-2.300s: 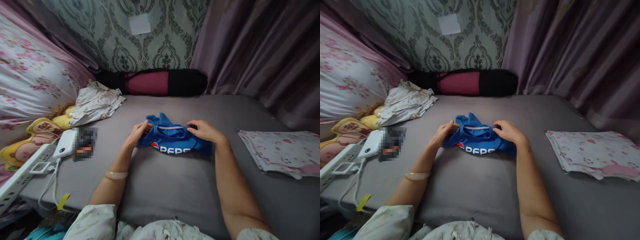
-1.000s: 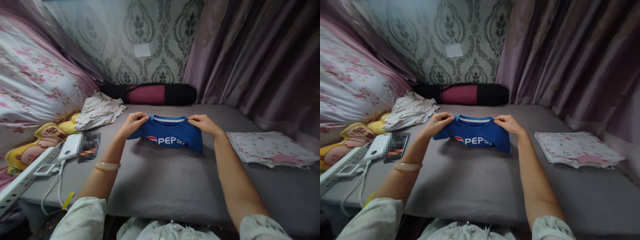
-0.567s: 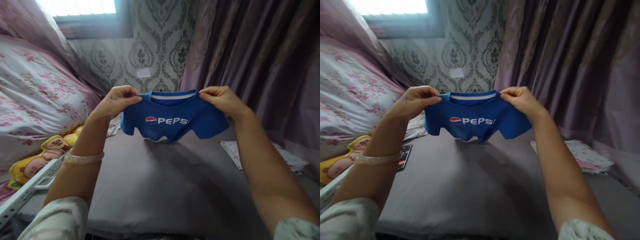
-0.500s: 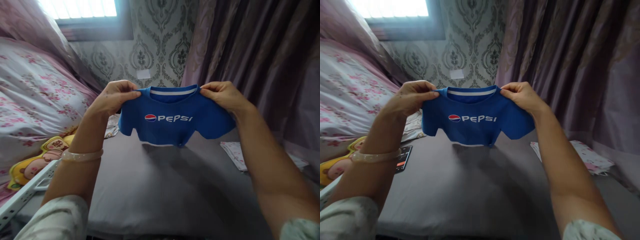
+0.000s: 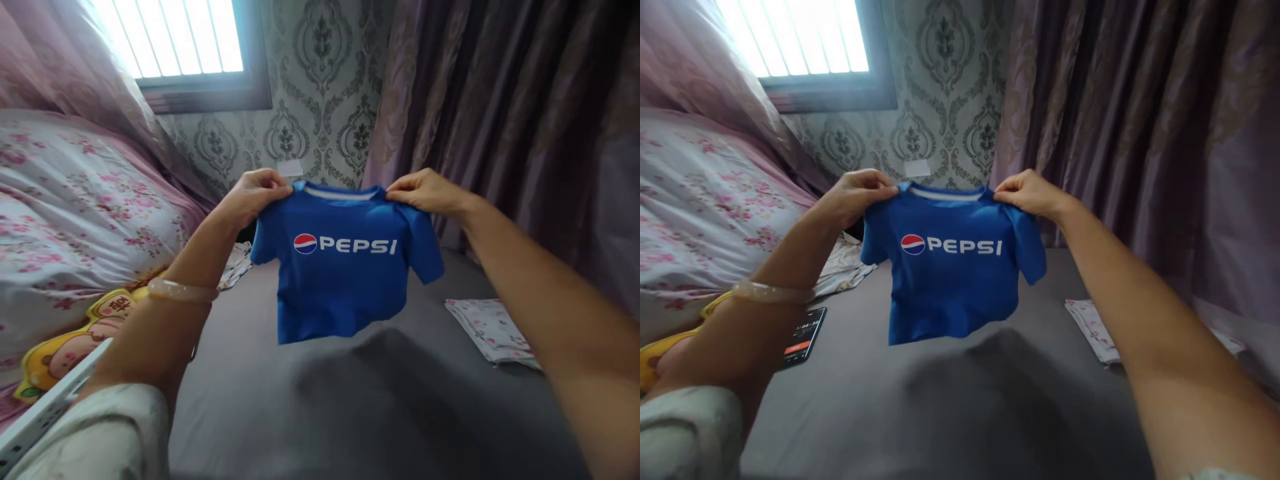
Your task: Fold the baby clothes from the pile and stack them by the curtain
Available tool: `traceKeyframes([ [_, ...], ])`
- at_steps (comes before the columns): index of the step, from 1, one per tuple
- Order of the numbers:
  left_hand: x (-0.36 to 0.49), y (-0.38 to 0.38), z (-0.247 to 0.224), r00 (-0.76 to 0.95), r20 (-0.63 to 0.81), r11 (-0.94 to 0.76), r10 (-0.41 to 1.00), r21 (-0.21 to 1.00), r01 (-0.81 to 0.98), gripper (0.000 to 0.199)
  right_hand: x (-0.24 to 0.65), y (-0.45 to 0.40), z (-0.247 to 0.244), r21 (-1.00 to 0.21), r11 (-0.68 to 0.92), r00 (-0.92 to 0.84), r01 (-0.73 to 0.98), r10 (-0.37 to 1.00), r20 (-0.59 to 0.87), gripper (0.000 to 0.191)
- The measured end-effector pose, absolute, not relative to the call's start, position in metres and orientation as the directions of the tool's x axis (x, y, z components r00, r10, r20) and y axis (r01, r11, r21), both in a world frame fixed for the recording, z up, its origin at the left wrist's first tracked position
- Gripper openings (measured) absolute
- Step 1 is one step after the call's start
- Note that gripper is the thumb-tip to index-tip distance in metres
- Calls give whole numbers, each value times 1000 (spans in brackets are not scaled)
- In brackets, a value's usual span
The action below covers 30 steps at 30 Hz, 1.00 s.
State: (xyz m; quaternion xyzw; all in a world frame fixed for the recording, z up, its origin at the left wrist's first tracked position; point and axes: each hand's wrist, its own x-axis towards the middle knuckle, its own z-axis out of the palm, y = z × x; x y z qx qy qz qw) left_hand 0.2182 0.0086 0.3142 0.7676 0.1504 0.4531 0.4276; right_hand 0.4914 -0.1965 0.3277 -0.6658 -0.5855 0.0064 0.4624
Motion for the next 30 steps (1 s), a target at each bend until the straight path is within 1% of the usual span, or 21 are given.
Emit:
traceKeyframes([
  [2, 225, 13, 319, 510, 604, -633, 613, 761, -140, 22, 494, -192, 329, -641, 136, 313, 755, 785, 535, 29],
  [4, 232, 20, 321, 455, 638, -655, 622, 742, -145, 20, 498, -187, 328, -652, 192, 310, 734, 759, 573, 31],
  [7, 240, 28, 320, 429, 643, -655, 635, 742, -143, 19, 505, -178, 325, -627, 240, 280, 741, 738, 614, 31],
  [10, 245, 32, 316, 432, 645, -659, 630, 739, -141, 19, 514, -170, 321, -595, 254, 293, 762, 685, 667, 31],
  [14, 250, 35, 313, 491, 569, -625, 660, 778, -60, 19, 523, -165, 315, -555, 190, 280, 810, 707, 649, 29],
  [17, 255, 36, 310, 471, 578, -647, 666, 762, -21, 18, 528, -163, 312, -523, 164, 309, 837, 648, 696, 29],
  [20, 262, 38, 304, 447, 632, -702, 633, 712, -14, 17, 531, -159, 307, -480, 97, 322, 872, 624, 712, 29],
  [24, 268, 38, 298, 397, 709, -774, 583, 633, 7, 15, 531, -154, 297, -490, 29, 393, 871, 556, 733, 32],
  [27, 268, 36, 298, 358, 763, -825, 539, 564, 39, 11, 524, -153, 292, -473, -77, 446, 878, 493, 747, 29],
  [30, 266, 27, 301, 298, 831, -880, 469, 468, 79, 6, 509, -157, 287, -397, -215, 451, 892, 420, 787, 27],
])
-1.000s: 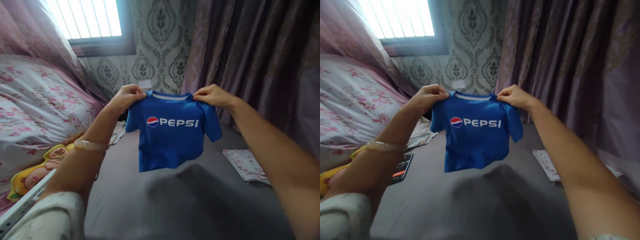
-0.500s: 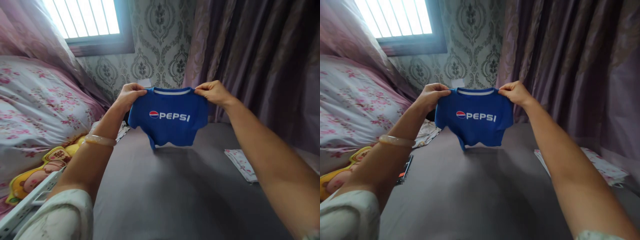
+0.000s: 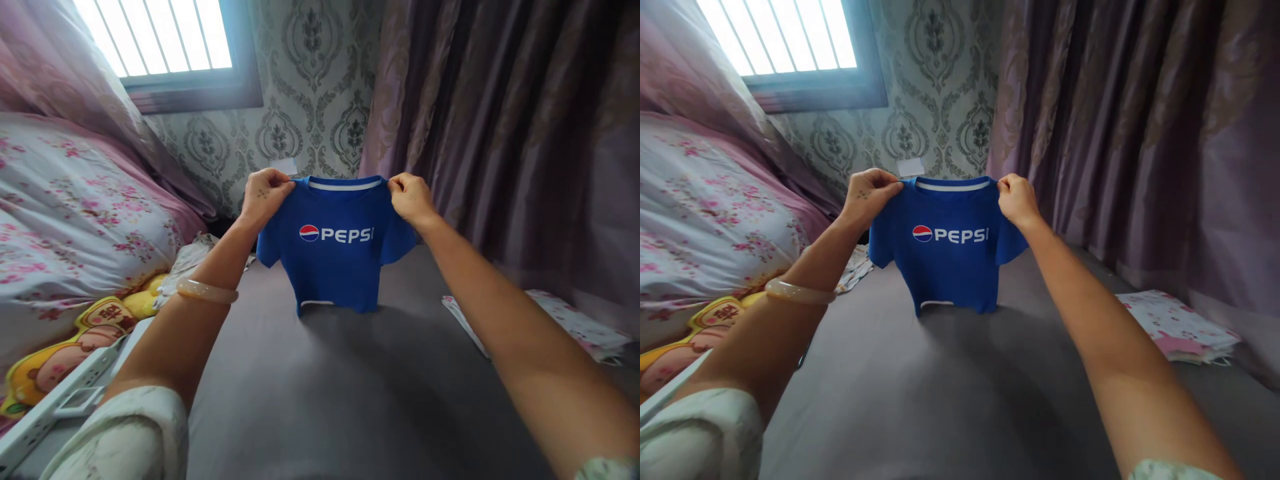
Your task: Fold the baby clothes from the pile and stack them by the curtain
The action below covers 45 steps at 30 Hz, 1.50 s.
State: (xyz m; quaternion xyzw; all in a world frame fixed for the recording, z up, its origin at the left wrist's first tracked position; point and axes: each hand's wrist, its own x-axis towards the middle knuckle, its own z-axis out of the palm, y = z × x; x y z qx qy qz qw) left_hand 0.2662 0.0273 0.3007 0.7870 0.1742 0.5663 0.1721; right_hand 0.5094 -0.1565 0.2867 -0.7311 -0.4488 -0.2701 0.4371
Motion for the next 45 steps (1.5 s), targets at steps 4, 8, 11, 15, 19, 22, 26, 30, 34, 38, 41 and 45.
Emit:
traceKeyframes([
  [4, 255, 5, 302, 232, 900, -928, 368, 338, 159, 3, 484, -170, 276, -227, -329, 339, 917, 337, 879, 33],
  [8, 230, -26, 300, 150, 967, -955, 208, 168, 243, 2, 459, -195, 271, -103, -379, 248, 919, 356, 901, 40],
  [11, 204, -48, 306, 140, 988, -935, 63, 9, 354, 6, 444, -219, 280, -41, -374, 194, 927, 381, 904, 43],
  [15, 175, -68, 325, 151, 987, -877, 46, -32, 480, 10, 430, -247, 308, 16, -238, 86, 971, 413, 907, 43],
  [19, 170, -58, 333, 262, 958, -870, 118, -28, 492, 6, 435, -245, 327, 6, -73, 32, 997, 502, 865, 33],
  [22, 184, -27, 310, 423, 865, -904, 269, 75, 422, 6, 455, -220, 309, -99, 14, 66, 995, 644, 762, 24],
  [26, 219, 27, 229, 597, 652, -875, 467, 245, 417, 11, 491, -175, 239, -225, -58, 163, 973, 859, 485, 19],
  [30, 257, 59, 125, 690, 352, -771, 633, 362, 523, 13, 511, -142, 149, -203, -239, 283, 950, 932, 227, 24],
  [34, 279, 67, 51, 663, 244, -701, 708, 358, 616, 16, 510, -130, 84, -140, -366, 380, 920, 920, 95, 31],
  [38, 287, 74, 19, 663, 250, -704, 706, 351, 617, 17, 510, -123, 54, -91, -397, 404, 913, 912, 72, 34],
  [41, 291, 83, 11, 679, 311, -746, 665, 318, 585, 17, 518, -115, 41, -54, -403, 406, 914, 911, 75, 36],
  [45, 299, 94, 7, 700, 345, -780, 625, 251, 573, 21, 532, -101, 29, -18, -381, 381, 924, 923, 51, 36],
])
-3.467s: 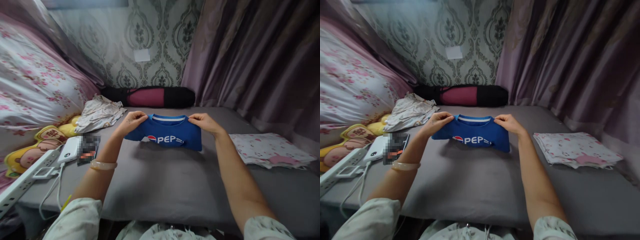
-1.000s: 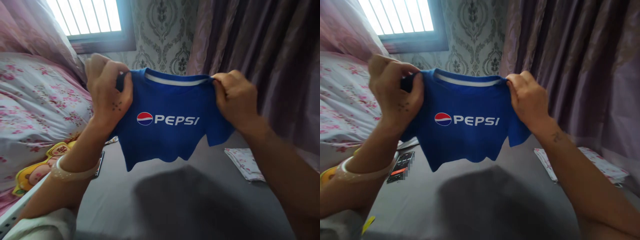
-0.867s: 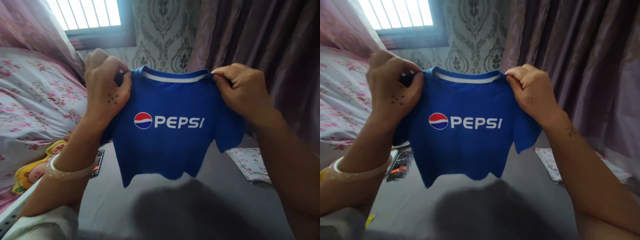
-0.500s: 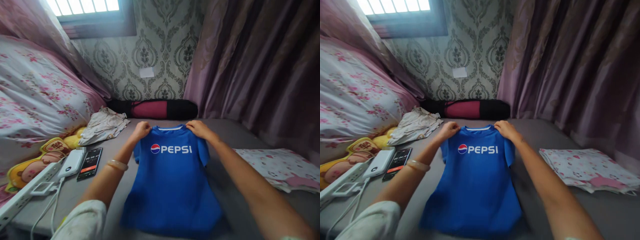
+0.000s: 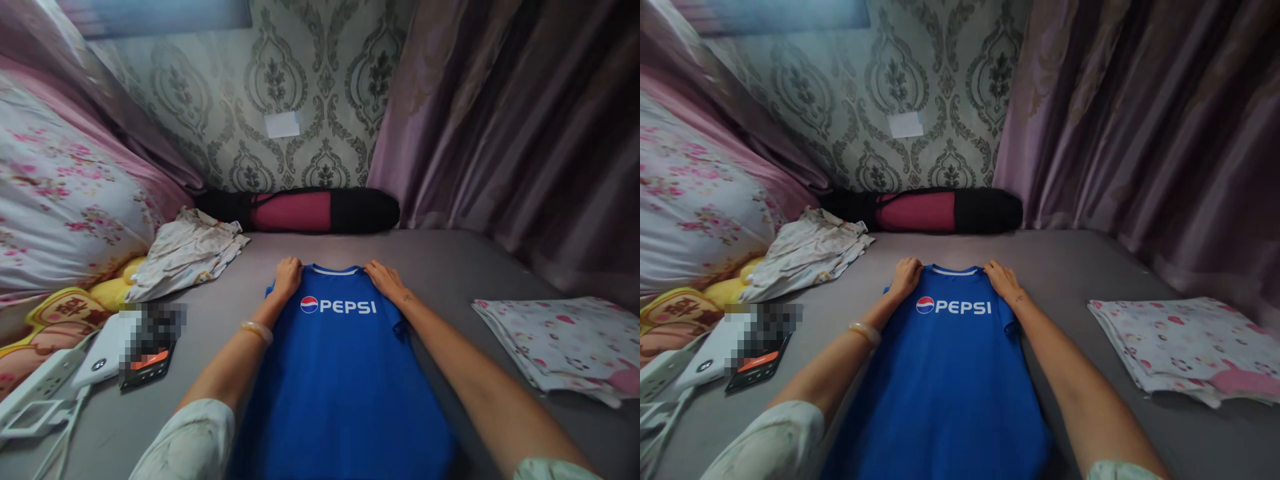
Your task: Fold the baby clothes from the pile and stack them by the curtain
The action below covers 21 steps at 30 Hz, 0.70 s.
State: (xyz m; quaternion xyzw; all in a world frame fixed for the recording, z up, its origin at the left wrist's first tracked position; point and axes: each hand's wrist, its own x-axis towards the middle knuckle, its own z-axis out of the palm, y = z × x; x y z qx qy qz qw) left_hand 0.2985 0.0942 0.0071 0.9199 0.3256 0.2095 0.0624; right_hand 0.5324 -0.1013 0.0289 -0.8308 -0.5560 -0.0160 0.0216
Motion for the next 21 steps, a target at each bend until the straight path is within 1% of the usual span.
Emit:
traceKeyframes([
  [4, 308, 109, 10, 723, 330, -792, 607, 181, 582, 24, 545, -84, 31, 0, -346, 346, 938, 938, 15, 34],
  [8, 320, 124, 14, 734, 332, -800, 592, 129, 587, 26, 554, -66, 38, 13, -333, 333, 943, 943, 19, 34],
  [10, 326, 131, 13, 735, 320, -795, 597, 120, 594, 27, 558, -59, 36, 6, -344, 344, 939, 939, 23, 34],
  [12, 331, 136, 11, 737, 265, -781, 622, 150, 606, 25, 563, -54, 31, -25, -359, 360, 933, 933, 19, 33],
  [15, 338, 144, 7, 717, 122, -716, 686, 281, 638, 22, 571, -45, 21, -132, -380, 386, 916, 922, 24, 29],
  [17, 341, 149, 8, 700, 45, -667, 713, 355, 656, 24, 577, -38, 18, -222, -381, 396, 897, 918, 21, 28],
  [19, 344, 153, 11, 697, -3, -639, 717, 396, 659, 27, 581, -32, 18, -308, -364, 381, 879, 924, -2, 28],
  [21, 347, 155, 14, 703, -29, -626, 710, 431, 650, 28, 583, -27, 19, -364, -362, 382, 858, 924, -18, 28],
])
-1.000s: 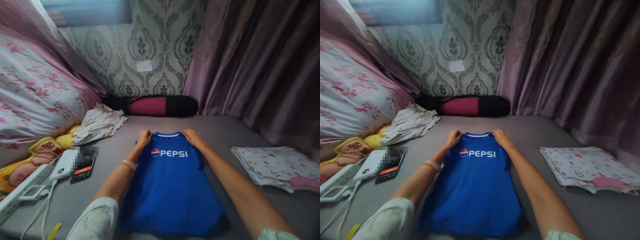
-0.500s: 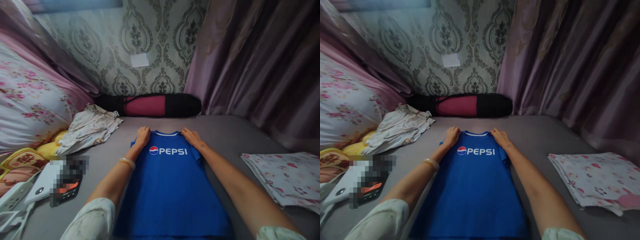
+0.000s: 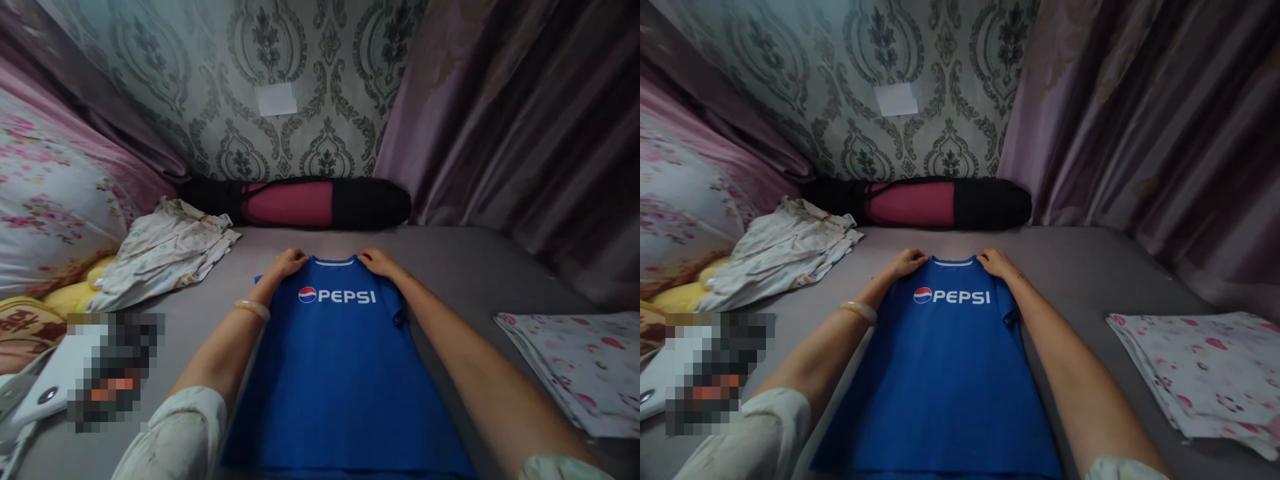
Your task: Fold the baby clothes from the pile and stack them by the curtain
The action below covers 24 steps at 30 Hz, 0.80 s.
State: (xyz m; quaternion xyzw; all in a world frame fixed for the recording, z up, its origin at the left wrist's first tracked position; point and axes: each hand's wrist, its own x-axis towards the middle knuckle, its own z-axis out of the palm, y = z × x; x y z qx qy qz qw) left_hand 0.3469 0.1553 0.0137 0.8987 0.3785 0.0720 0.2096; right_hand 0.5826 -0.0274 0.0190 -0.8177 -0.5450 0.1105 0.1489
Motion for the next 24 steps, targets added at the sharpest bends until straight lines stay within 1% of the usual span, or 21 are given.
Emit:
traceKeyframes([
  [4, 353, 154, 12, 681, -20, -591, 732, 477, 650, 26, 579, -26, 15, -371, -435, 470, 821, 882, 7, 24],
  [8, 357, 148, 5, 638, 22, -568, 770, 479, 669, 26, 577, -26, 7, -390, -423, 485, 818, 871, 74, 22],
  [11, 353, 147, 6, 645, 28, -583, 764, 457, 671, 27, 586, -31, 12, -484, -378, 454, 789, 890, 47, 21],
  [13, 346, 146, 10, 644, 70, -605, 762, 432, 669, 32, 597, -45, 20, -548, -368, 466, 751, 883, 46, 21],
  [15, 337, 142, 17, 645, 122, -631, 755, 403, 663, 34, 608, -70, 28, -574, -417, 520, 705, 854, 17, 22],
  [16, 333, 137, 21, 655, 136, -648, 743, 391, 654, 33, 613, -85, 32, -581, -467, 552, 666, 833, -37, 22],
  [18, 328, 121, 31, 705, 122, -689, 699, 376, 619, 27, 617, -115, 38, -602, -572, 603, 557, 777, -180, 21],
  [20, 328, 90, 43, 782, 67, -739, 620, 383, 554, 21, 614, -139, 40, -627, -637, 633, 449, 722, -280, 20],
  [21, 329, 69, 49, 829, 27, -767, 558, 398, 503, 19, 610, -146, 40, -634, -651, 642, 418, 706, -301, 21],
  [23, 333, 17, 61, 911, 21, -824, 411, 436, 362, 17, 601, -151, 38, -623, -668, 645, 408, 694, -321, 24],
  [24, 334, -13, 66, 949, 5, -849, 316, 447, 281, 17, 597, -150, 35, -598, -681, 646, 423, 689, -328, 27],
])
